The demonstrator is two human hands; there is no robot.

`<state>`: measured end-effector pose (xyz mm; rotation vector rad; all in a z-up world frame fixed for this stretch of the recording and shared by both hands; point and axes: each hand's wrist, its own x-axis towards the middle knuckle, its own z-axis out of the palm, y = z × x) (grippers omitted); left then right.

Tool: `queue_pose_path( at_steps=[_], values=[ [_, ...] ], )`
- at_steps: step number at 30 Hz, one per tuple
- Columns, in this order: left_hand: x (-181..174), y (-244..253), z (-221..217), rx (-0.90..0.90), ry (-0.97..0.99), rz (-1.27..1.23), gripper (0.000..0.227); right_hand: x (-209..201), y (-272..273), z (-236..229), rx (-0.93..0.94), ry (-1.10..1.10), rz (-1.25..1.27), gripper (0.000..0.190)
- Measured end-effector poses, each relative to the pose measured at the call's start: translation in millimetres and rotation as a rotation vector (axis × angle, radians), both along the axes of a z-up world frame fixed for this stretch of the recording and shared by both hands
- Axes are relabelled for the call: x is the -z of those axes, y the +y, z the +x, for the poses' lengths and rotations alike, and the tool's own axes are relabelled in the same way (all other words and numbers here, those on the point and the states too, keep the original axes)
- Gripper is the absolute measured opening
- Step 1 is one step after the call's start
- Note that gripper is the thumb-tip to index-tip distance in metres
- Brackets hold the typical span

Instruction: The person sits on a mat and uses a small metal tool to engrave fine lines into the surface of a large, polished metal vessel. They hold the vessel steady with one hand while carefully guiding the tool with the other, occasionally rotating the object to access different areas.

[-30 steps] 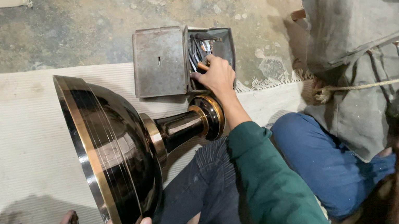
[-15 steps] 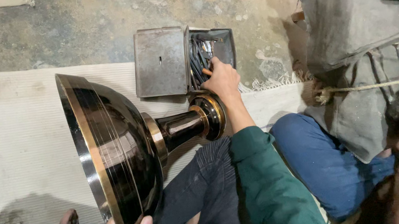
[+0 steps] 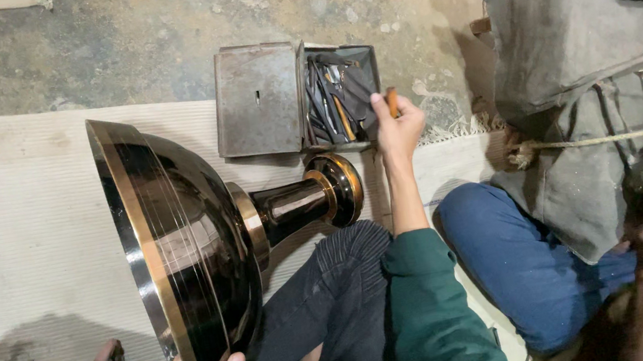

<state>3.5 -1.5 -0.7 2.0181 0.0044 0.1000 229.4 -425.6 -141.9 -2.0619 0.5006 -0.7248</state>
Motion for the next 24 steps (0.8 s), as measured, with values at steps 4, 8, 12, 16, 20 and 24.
queue_pose_path(
  at_steps=[4,8,12,16,20,24],
  values=[
    [7,1,-2,-0.005,-0.052,0.008,0.035,-3,-12,-4,0.109,-0.059,0.026,0.024],
    [13,6,-5,0.015,0.038,0.085,0.034,-19,2,-1,0.112,0.074,-0.148,0.021],
    [18,8,-9,-0.004,0.187,0.128,0.036,-32,29,12,0.042,0.279,-0.217,0.019],
    [18,7,-8,0.013,0.108,0.122,0.036,-41,38,20,-0.138,0.449,-0.287,0.015],
    [12,5,-6,0.008,0.014,0.086,0.033,-34,34,32,-0.181,0.514,-0.49,0.018],
    [-2,0,2,0.012,-0.017,0.029,0.028,-16,31,54,-0.202,0.695,-0.676,0.019]
  ],
)
